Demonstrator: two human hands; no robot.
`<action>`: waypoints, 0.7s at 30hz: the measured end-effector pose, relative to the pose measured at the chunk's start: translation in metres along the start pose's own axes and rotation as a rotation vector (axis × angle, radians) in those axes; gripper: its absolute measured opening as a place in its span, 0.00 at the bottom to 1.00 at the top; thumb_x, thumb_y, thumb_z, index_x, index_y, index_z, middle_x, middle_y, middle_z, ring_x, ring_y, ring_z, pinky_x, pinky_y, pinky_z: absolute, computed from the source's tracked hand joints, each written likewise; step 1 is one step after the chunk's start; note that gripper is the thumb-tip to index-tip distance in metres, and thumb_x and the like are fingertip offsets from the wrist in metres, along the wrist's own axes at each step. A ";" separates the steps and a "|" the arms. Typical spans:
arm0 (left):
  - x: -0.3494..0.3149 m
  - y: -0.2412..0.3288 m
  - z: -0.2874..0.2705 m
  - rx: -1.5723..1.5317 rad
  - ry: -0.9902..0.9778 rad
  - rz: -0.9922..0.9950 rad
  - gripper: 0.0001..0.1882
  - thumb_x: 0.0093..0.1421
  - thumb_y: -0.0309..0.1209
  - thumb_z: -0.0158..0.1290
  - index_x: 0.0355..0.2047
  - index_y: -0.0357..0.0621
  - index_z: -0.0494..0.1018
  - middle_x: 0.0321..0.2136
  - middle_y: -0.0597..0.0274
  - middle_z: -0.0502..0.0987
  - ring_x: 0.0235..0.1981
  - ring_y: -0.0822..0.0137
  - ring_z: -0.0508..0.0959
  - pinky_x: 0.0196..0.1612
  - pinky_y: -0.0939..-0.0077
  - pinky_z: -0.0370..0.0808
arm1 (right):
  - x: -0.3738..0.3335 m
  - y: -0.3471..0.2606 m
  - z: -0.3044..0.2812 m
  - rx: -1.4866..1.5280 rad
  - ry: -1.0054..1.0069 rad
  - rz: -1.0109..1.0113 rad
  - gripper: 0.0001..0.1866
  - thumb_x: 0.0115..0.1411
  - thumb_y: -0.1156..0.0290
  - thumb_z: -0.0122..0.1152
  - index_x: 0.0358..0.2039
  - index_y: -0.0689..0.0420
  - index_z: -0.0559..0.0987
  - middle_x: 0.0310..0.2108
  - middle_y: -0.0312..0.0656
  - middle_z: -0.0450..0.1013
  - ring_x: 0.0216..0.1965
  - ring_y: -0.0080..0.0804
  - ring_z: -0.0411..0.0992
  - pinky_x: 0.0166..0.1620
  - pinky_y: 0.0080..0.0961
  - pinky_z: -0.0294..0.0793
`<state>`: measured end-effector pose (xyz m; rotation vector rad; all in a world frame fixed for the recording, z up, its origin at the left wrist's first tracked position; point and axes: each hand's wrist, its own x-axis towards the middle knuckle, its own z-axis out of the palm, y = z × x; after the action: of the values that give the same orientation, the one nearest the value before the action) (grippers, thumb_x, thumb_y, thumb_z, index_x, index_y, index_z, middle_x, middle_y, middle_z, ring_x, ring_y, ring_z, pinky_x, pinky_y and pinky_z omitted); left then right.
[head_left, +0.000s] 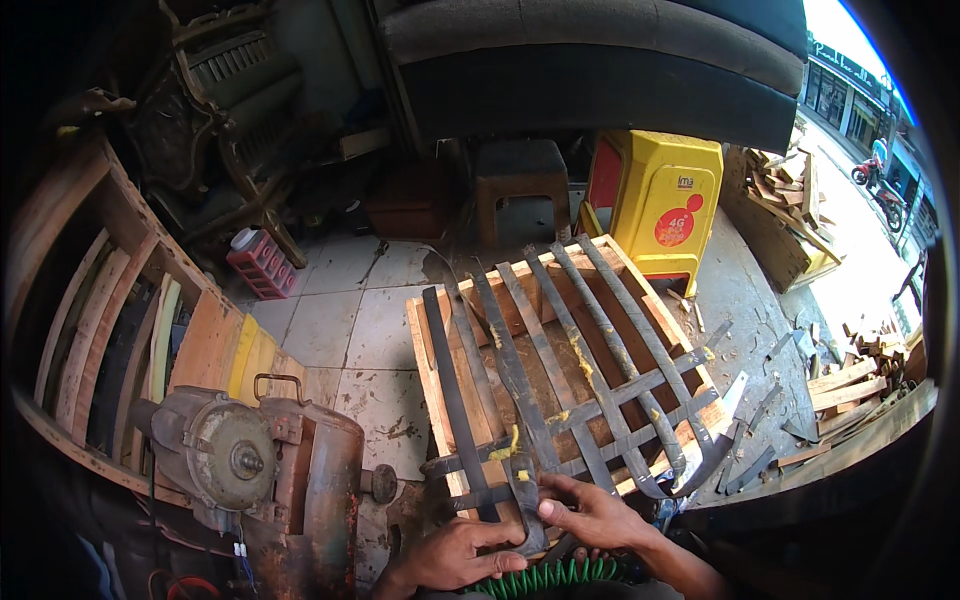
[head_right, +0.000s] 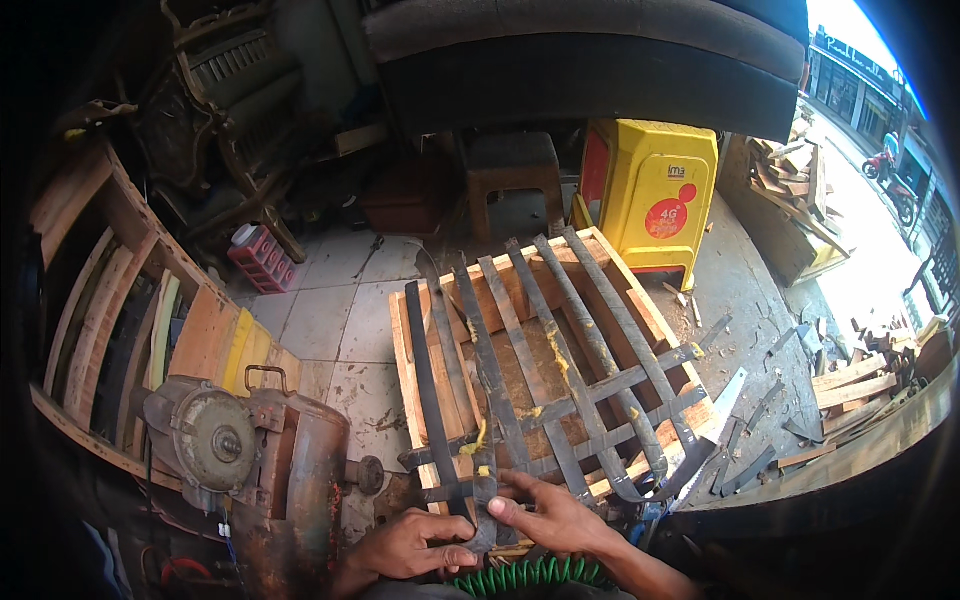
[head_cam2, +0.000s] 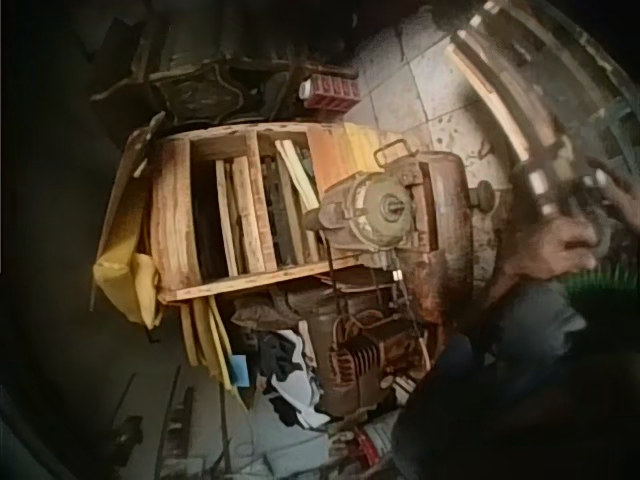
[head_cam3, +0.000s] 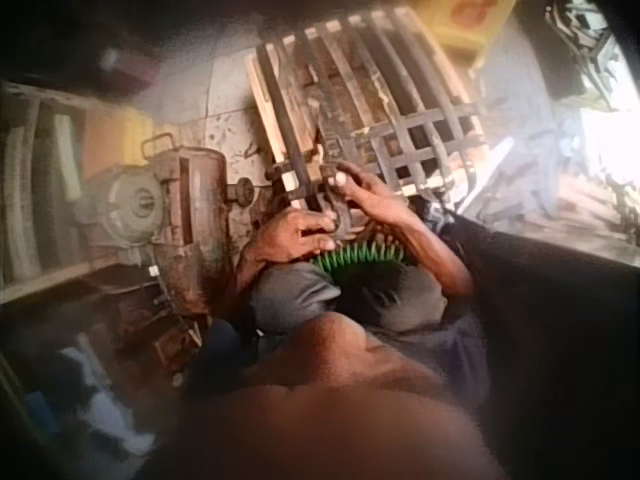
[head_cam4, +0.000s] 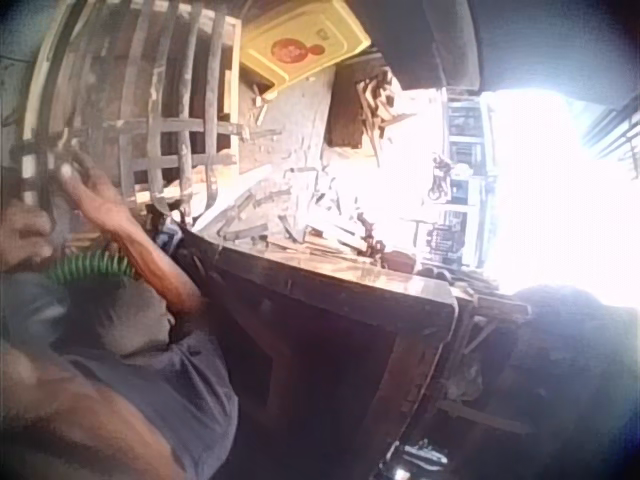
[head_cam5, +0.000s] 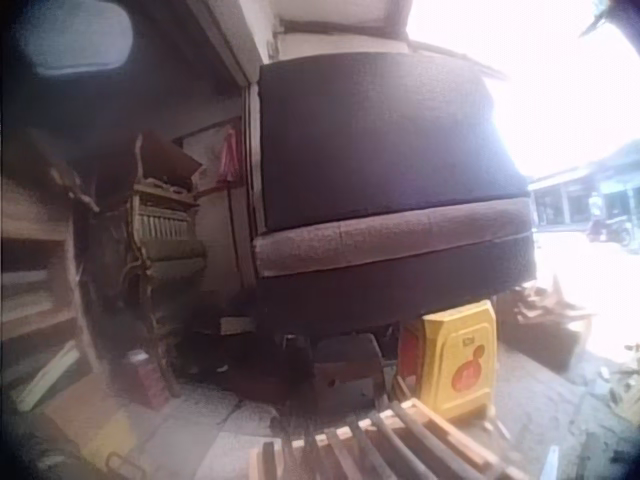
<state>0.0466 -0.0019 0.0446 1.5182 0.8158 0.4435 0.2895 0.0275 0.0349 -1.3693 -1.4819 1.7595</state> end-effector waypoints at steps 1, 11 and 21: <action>0.000 0.007 0.001 0.133 -0.058 0.121 0.12 0.66 0.34 0.59 0.40 0.36 0.77 0.32 0.60 0.82 0.30 0.75 0.81 0.36 0.79 0.77 | 0.018 0.001 0.007 0.274 -0.028 0.063 0.30 0.67 0.53 0.61 0.57 0.66 0.70 0.39 0.52 0.80 0.35 0.38 0.80 0.42 0.29 0.79; -0.055 -0.025 -0.046 0.070 -0.108 -0.442 0.14 0.66 0.38 0.59 0.35 0.37 0.79 0.25 0.69 0.79 0.27 0.78 0.80 0.32 0.78 0.76 | 0.080 -0.036 -0.007 0.918 0.055 -0.070 0.16 0.69 0.59 0.58 0.44 0.61 0.74 0.29 0.40 0.76 0.24 0.26 0.74 0.25 0.21 0.73; 0.034 -0.001 -0.086 -0.735 0.364 0.129 0.42 0.68 0.62 0.41 0.60 0.30 0.64 0.50 0.49 0.77 0.48 0.59 0.79 0.51 0.63 0.78 | 0.049 -0.015 0.074 0.626 -0.230 -0.193 0.13 0.74 0.60 0.49 0.46 0.57 0.70 0.27 0.40 0.76 0.26 0.25 0.76 0.32 0.22 0.76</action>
<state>0.0081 0.0826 0.0483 0.8120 0.7175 1.0121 0.2011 0.0385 0.0240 -0.7041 -0.9840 2.0565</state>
